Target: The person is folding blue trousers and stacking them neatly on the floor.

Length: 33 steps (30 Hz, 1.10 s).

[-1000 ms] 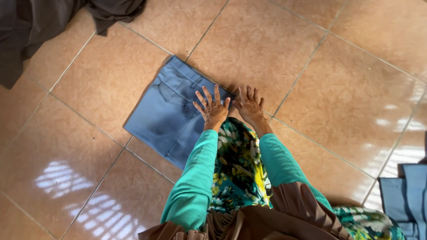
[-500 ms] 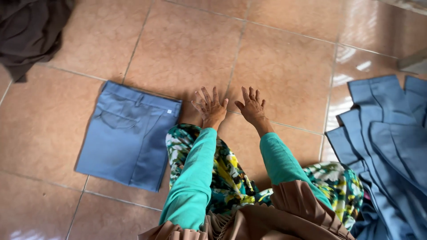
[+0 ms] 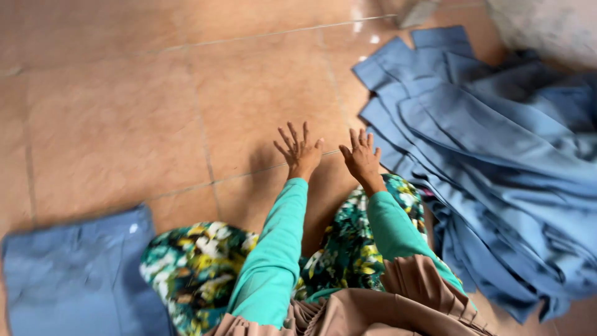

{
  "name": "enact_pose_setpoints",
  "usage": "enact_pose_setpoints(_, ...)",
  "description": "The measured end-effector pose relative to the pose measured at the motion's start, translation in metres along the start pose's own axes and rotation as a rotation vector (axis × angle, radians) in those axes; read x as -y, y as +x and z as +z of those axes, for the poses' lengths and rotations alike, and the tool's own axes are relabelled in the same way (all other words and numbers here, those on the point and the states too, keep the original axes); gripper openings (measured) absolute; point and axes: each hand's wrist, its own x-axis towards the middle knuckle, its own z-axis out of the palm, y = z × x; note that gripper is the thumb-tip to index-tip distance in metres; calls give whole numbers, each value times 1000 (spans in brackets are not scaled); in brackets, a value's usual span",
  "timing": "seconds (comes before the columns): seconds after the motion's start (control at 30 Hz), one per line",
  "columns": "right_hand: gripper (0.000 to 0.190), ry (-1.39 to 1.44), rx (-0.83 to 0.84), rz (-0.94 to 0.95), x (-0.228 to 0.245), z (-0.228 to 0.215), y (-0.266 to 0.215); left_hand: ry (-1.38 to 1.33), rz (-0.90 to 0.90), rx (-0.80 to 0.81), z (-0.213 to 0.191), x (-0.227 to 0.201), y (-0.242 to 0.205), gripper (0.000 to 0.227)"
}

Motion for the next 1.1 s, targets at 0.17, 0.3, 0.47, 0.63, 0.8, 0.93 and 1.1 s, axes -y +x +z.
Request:
enact_pose_setpoints(0.17, 62, -7, -226, 249, -133, -23, -34, -8, 282, 100, 60, -136, -10, 75)
enact_pose_setpoints(0.3, 48, -19, -558, 322, -216, -28, -71, 54, 499, 228, 101, -218, -44, 72)
enact_pose_setpoints(0.47, 31, -267, -965, 323, -316, -28, -123, 88, 641, 347, 148, -271, -92, 66)
enact_pose_setpoints(0.63, 38, -337, -1129, 391, -383, -84, -159, 96, 742, 413, 190, -289, -117, 63)
enact_pose_setpoints(0.8, 81, -404, -996, 422, -420, -169, -146, 15, 777, 445, 217, -286, -112, 64)
enact_pose_setpoints(0.93, 16, -563, -1056, 328, -490, -151, -105, -32, 804, 433, 222, -281, -97, 59)
enact_pose_setpoints(1.1, 22, -91, -1054, 256, -434, -122, -92, -373, 785, 325, 163, -289, -109, 70)
